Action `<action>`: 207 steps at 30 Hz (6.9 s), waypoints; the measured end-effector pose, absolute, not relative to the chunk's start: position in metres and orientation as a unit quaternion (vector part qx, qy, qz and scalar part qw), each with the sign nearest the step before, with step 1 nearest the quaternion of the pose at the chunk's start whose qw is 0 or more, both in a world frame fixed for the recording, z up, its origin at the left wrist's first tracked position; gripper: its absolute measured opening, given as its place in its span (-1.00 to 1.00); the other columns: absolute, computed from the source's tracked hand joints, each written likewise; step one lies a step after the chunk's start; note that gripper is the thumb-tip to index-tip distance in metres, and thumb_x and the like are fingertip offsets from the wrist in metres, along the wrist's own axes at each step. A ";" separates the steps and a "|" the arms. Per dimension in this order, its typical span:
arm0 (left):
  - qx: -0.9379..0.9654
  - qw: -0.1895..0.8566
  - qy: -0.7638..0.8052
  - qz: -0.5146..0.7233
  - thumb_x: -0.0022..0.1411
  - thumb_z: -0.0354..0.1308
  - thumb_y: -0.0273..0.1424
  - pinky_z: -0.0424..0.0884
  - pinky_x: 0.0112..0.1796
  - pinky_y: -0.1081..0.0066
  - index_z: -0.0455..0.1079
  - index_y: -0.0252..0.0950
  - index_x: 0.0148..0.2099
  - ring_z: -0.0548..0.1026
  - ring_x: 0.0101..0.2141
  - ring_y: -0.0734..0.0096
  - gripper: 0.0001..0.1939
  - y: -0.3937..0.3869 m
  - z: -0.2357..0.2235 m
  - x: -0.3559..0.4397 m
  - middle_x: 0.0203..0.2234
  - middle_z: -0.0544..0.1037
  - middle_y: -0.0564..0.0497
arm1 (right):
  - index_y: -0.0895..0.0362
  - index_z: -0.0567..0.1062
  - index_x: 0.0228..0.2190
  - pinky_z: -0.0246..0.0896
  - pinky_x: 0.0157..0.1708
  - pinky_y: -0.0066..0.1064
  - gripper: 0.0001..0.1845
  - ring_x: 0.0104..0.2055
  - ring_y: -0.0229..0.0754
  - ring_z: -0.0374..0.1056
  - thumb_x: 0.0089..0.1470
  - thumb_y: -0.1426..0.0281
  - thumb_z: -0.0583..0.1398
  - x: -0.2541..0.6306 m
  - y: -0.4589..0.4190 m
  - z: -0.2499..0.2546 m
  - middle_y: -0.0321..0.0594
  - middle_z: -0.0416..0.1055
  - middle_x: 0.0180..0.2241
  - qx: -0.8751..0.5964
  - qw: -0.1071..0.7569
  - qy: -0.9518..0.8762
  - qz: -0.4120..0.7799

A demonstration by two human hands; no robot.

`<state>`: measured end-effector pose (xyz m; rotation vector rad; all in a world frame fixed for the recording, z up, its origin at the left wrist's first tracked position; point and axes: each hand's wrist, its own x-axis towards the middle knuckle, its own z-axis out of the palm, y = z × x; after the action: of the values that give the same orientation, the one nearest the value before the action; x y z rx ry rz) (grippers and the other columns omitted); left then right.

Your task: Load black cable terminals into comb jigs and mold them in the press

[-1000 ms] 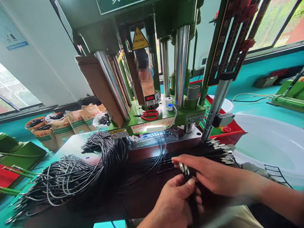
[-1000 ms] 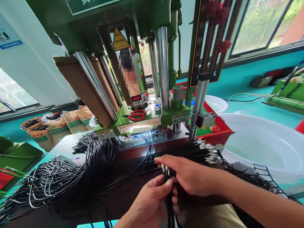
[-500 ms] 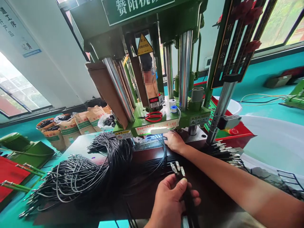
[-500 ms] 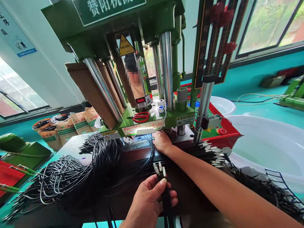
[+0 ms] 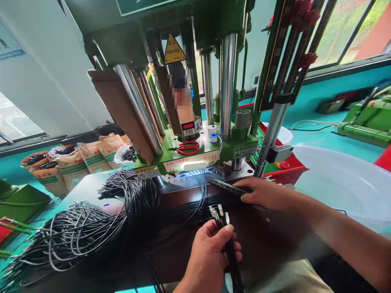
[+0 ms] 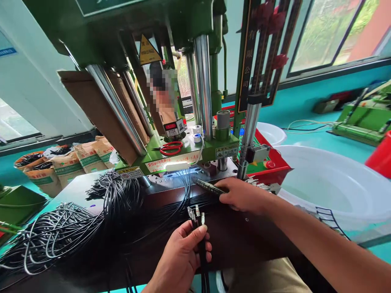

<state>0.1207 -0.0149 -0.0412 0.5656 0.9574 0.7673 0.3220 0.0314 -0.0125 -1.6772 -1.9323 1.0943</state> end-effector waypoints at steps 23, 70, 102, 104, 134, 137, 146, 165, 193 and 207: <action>0.412 0.719 0.491 0.269 -0.06 0.29 -0.29 0.04 -0.71 0.58 0.32 -0.37 -0.40 0.14 -0.72 0.67 -0.72 -0.011 -0.047 0.155 -0.69 0.26 0.14 | 0.15 0.34 0.09 -0.15 -0.85 -0.63 -0.40 -0.78 -0.45 -0.07 0.13 0.05 0.10 0.284 -0.035 -0.070 -0.37 0.29 -0.68 -0.516 0.541 -0.343 0.569; 0.444 0.722 0.483 0.219 0.02 0.22 -0.23 0.02 -0.82 0.62 0.25 -0.32 -0.36 0.12 -0.81 0.68 -0.72 0.000 -0.049 0.152 -0.71 0.29 0.18 | 0.17 0.27 0.14 -0.29 -0.82 -0.65 -0.28 -0.77 -0.44 -0.16 0.07 0.00 0.12 0.297 -0.043 -0.060 -0.48 0.05 -0.80 -0.550 0.497 -0.300 0.600; 0.438 0.736 0.461 0.233 -0.03 0.27 -0.24 0.15 -0.76 0.59 0.28 -0.35 -0.38 0.23 -0.75 0.61 -0.69 0.004 -0.055 0.149 -0.67 0.35 0.10 | 0.19 0.32 0.11 -0.28 -0.77 -0.60 -0.30 -0.73 -0.41 -0.13 0.06 0.00 0.12 0.295 -0.045 -0.059 -0.48 0.03 -0.76 -0.561 0.474 -0.359 0.576; 0.413 0.757 0.441 0.249 -0.04 0.29 -0.24 0.29 -0.66 0.55 0.32 -0.37 -0.30 0.31 -0.67 0.59 -0.65 0.005 -0.053 0.145 -0.57 0.38 0.08 | 0.14 0.29 0.12 -0.35 -0.78 -0.63 -0.27 -0.72 -0.42 -0.14 0.03 -0.01 0.15 0.298 -0.046 -0.057 -0.48 0.02 -0.75 -0.558 0.486 -0.310 0.597; 0.449 0.699 0.508 0.225 -0.04 0.26 -0.15 0.06 -0.81 0.61 0.34 -0.35 -0.32 0.16 -0.80 0.64 -0.63 0.008 -0.053 0.146 -0.73 0.30 0.16 | 0.18 0.34 0.10 -0.22 -0.84 -0.64 -0.30 -0.73 -0.41 -0.11 0.03 0.01 0.15 0.302 -0.050 -0.059 -0.46 0.03 -0.72 -0.570 0.463 -0.345 0.585; 0.446 0.699 0.505 0.238 -0.06 0.28 -0.16 0.04 -0.80 0.60 0.32 -0.35 -0.36 0.14 -0.80 0.66 -0.63 0.008 -0.053 0.149 -0.73 0.29 0.16 | 0.16 0.35 0.09 -0.24 -0.83 -0.63 -0.32 -0.72 -0.42 -0.09 0.05 0.01 0.14 0.302 -0.051 -0.058 -0.43 0.07 -0.68 -0.567 0.459 -0.364 0.579; 0.443 0.687 0.522 0.244 -0.01 0.23 -0.29 -0.01 -0.80 0.59 0.30 -0.34 -0.40 0.12 -0.80 0.65 -0.76 0.008 -0.051 0.151 -0.77 0.26 0.16 | 0.10 0.39 0.06 -0.18 -0.75 -0.58 -0.43 -0.69 -0.48 -0.04 0.11 0.05 0.10 0.298 -0.051 -0.059 -0.29 0.27 -0.46 -0.555 0.452 -0.417 0.560; 0.428 0.698 0.489 0.300 0.04 0.25 -0.22 0.05 -0.72 0.60 0.27 -0.35 -0.29 0.17 -0.71 0.68 -0.67 0.010 -0.051 0.141 -0.62 0.30 0.14 | 0.12 0.39 0.05 -0.28 -0.83 -0.65 -0.36 -0.72 -0.46 -0.09 -0.01 0.05 0.22 0.309 -0.055 -0.061 -0.38 0.21 -0.63 -0.547 0.496 -0.307 0.601; 0.410 0.720 0.485 0.281 0.01 0.24 -0.30 0.09 -0.71 0.59 0.29 -0.38 -0.43 0.17 -0.71 0.66 -0.75 0.015 -0.052 0.143 -0.65 0.33 0.09 | 0.10 0.37 0.08 -0.22 -0.79 -0.62 -0.39 -0.70 -0.45 -0.07 0.09 0.02 0.12 0.308 -0.056 -0.063 -0.36 0.16 -0.60 -0.556 0.430 -0.398 0.589; 0.424 0.721 0.460 0.296 0.17 0.12 -0.17 0.07 -0.76 0.62 0.30 -0.33 -0.21 0.18 -0.75 0.64 -0.69 0.018 -0.050 0.130 -0.66 0.32 0.13 | 0.18 0.31 0.12 -0.26 -0.83 -0.70 -0.29 -0.72 -0.46 -0.10 0.01 0.05 0.20 0.321 -0.056 -0.053 -0.45 0.05 -0.71 -0.558 0.425 -0.348 0.623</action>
<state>0.1302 0.0182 -0.0503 0.9372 1.0172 0.6539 0.3210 -0.0559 -0.0527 -1.3949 -0.8703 1.5572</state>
